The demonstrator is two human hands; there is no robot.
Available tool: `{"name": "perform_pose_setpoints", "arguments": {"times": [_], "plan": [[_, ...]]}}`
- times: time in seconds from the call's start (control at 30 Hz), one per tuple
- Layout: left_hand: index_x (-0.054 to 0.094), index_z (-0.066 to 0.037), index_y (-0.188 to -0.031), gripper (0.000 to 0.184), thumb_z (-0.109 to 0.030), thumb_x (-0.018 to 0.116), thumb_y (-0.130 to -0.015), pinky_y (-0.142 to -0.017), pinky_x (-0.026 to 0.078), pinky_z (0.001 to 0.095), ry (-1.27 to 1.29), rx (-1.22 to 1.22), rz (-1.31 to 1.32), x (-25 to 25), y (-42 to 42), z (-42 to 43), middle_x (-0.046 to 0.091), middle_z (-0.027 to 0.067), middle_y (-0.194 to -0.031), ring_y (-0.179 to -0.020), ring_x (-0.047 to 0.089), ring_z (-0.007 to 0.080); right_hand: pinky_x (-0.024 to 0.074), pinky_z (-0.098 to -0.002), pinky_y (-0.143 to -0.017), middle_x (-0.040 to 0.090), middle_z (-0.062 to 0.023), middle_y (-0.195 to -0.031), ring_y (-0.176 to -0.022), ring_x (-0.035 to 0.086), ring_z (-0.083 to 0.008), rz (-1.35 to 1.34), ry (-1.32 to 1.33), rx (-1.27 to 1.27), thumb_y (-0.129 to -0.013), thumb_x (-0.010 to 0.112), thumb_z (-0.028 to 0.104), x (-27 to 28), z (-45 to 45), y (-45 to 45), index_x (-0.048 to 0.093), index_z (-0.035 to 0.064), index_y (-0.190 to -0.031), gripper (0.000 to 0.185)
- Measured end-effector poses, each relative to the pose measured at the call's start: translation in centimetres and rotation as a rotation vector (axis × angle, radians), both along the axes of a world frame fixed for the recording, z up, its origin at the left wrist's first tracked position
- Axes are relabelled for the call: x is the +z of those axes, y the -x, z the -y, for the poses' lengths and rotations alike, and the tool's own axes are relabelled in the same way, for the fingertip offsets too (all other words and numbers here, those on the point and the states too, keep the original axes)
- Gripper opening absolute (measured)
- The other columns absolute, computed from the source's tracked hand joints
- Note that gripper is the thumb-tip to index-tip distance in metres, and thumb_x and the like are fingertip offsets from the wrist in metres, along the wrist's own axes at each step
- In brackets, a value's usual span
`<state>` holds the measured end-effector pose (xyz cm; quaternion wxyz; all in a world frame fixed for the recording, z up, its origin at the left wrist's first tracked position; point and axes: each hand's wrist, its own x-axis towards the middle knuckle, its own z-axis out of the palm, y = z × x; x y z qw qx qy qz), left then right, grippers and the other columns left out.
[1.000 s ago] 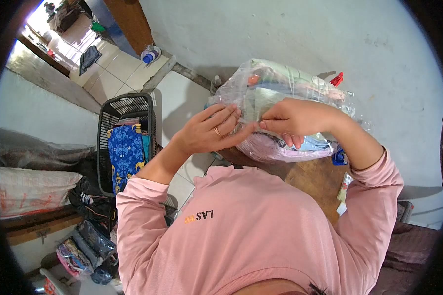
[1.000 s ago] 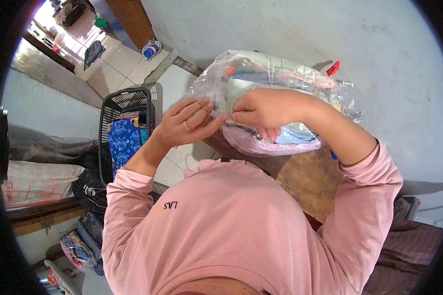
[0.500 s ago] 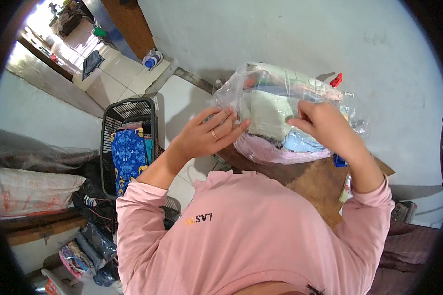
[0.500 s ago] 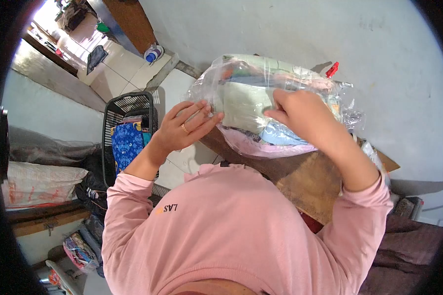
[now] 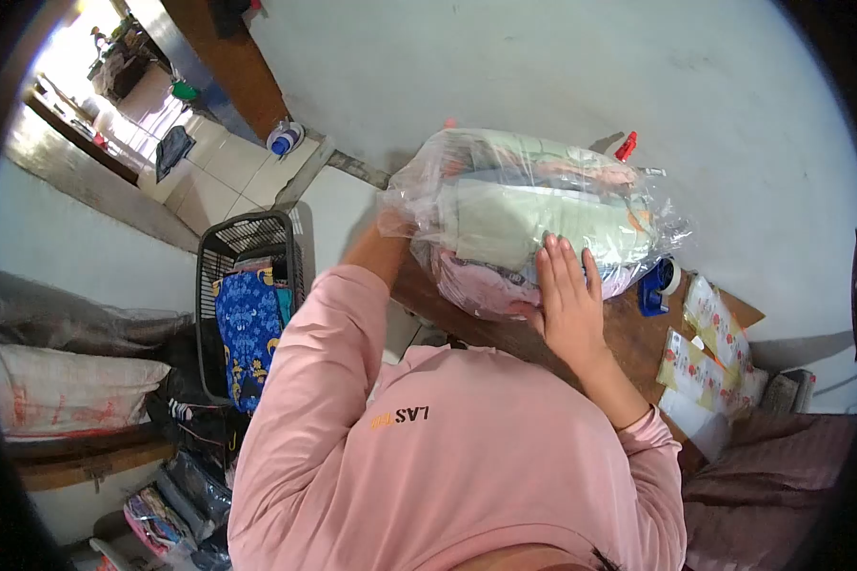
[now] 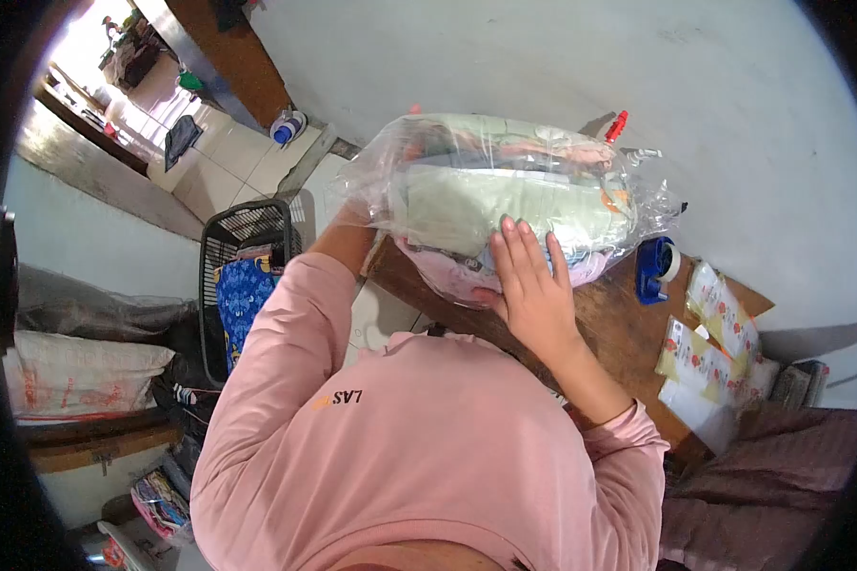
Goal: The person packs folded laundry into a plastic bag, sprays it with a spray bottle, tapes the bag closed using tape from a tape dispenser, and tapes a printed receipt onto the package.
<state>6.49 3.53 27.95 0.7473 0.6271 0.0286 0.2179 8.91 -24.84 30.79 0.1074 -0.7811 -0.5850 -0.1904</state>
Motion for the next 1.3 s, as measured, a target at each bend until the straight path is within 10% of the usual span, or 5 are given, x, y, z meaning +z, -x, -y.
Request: {"name": "perform_pose_setpoints", "arguments": {"times": [0.43, 0.6, 0.97, 1.13, 1.3], "plan": [[0.037, -0.006, -0.136, 0.077, -0.033, 0.071, -0.072, -0.105, 0.021, 0.0452, -0.999, 0.377, 0.186, 0.4, 7.9, 12.6, 0.047, 0.0138, -0.127, -0.122, 0.041, 0.0303, 0.0196, -0.0449, -0.11, 0.028, -0.0157, -0.147, -0.137, 0.023, -0.0335, -0.435, -0.215, -0.081, -0.067, 0.071, 0.018, 2.6, 11.8, -4.3, 0.025, 0.0087, -0.144, 0.09], [0.054, -0.008, -0.121, 0.054, -0.027, 0.072, -0.073, -0.097, 0.032, 0.0412, -1.299, -0.161, 0.333, 7.6, 5.2, 16.1, 0.054, 0.0072, -0.114, -0.111, 0.048, 0.0255, 0.0373, -0.0349, -0.091, 0.052, -0.0101, -0.117, -0.103, 0.047, -0.024, -0.325, -0.322, -0.047, -0.061, 0.072, 0.006, 5.4, 10.7, -1.2, 0.067, 0.0143, -0.11, 0.05], [0.041, -0.005, -0.133, 0.059, -0.006, 0.067, -0.08, -0.067, 0.046, 0.0262, -0.344, -0.471, -0.161, 10.5, 1.3, 19.7, 0.06, 0.0042, -0.076, -0.069, 0.056, 0.0113, 0.0435, -0.0256, -0.078, 0.06, -0.0025, -0.095, -0.081, 0.054, -0.0091, -1.407, -0.874, -0.089, -0.075, 0.071, 0.004, 4.9, 11.5, -2.1, 0.059, 0.0034, -0.115, 0.041], [0.037, -0.004, -0.135, 0.059, -0.007, 0.064, -0.083, -0.067, 0.045, 0.0243, 0.044, -0.471, -0.278, 10.2, 1.0, 19.3, 0.06, 0.002, -0.077, -0.071, 0.057, 0.0088, 0.042, -0.0346, -0.081, 0.057, -0.0081, -0.1, -0.09, 0.054, -0.0241, -0.129, -0.53, -0.022, -0.068, 0.074, 0.012, 6.7, 11.5, -1.7, 0.058, 0.0063, -0.12, 0.055], [0.034, -0.008, -0.138, 0.065, -0.01, 0.066, -0.082, -0.071, 0.045, 0.0265, -0.419, -0.385, -0.131, 11.1, 1.2, 19.1, 0.061, 0.0057, -0.076, -0.072, 0.059, 0.0159, 0.0433, -0.0357, -0.076, 0.059, -0.0076, -0.088, -0.081, 0.055, -0.0259, -0.359, -0.373, 0.073, -0.073, 0.068, 0.01, 6.0, 10.5, -1.9, 0.063, 0.007, -0.111, 0.038]]}}
